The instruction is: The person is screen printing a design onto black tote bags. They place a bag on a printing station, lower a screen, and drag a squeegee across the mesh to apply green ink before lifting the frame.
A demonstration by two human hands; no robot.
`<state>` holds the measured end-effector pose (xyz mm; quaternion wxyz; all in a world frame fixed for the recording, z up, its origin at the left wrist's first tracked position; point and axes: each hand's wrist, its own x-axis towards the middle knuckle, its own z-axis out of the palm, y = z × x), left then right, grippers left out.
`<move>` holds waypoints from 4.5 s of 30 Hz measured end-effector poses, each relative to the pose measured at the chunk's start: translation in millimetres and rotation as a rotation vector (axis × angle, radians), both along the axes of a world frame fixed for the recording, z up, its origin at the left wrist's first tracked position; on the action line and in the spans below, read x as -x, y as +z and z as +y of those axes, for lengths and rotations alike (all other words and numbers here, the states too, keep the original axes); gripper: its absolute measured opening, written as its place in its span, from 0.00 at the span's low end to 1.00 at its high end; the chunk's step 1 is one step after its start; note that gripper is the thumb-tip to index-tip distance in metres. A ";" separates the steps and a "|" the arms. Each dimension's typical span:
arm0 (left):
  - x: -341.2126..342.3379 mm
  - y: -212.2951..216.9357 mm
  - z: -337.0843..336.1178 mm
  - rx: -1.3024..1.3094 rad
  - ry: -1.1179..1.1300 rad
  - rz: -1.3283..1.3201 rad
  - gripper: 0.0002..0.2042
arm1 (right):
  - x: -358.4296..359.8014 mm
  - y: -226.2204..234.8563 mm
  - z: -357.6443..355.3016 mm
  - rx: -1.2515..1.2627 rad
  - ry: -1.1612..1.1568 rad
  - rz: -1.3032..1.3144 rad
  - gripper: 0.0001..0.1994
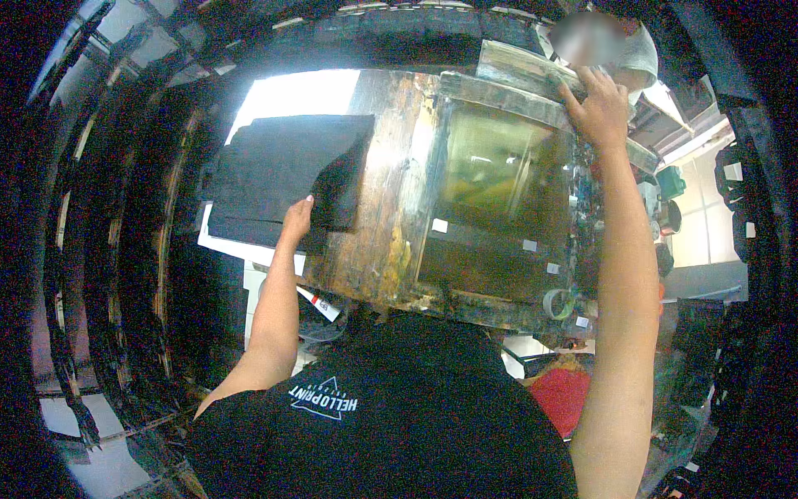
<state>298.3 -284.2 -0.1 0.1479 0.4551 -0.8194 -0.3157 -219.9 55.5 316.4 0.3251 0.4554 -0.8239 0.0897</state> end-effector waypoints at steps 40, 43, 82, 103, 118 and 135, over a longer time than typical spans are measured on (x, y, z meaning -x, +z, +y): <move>284.6 -7.4 307.5 0.398 -0.936 -0.112 0.56 | 39.2 55.9 -25.9 0.133 0.189 -0.188 0.30; 274.9 -11.6 309.6 0.419 -0.937 -0.082 0.53 | 41.3 51.5 -27.5 0.121 0.182 -0.147 0.30; 182.9 41.2 261.4 -1.499 0.160 0.810 0.59 | -71.2 -197.6 70.7 -0.460 0.035 -0.454 0.30; 190.1 43.4 260.3 -1.512 0.198 0.648 0.59 | -63.4 -239.2 52.0 -0.435 0.040 -0.434 0.28; 205.1 58.4 254.4 -1.482 0.334 0.451 0.63 | 166.5 -275.9 -86.4 -0.359 0.035 -0.287 0.33; 382.5 108.7 127.3 0.023 -0.442 0.166 0.22 | 147.3 -283.0 -90.6 -0.293 -0.006 -0.277 0.13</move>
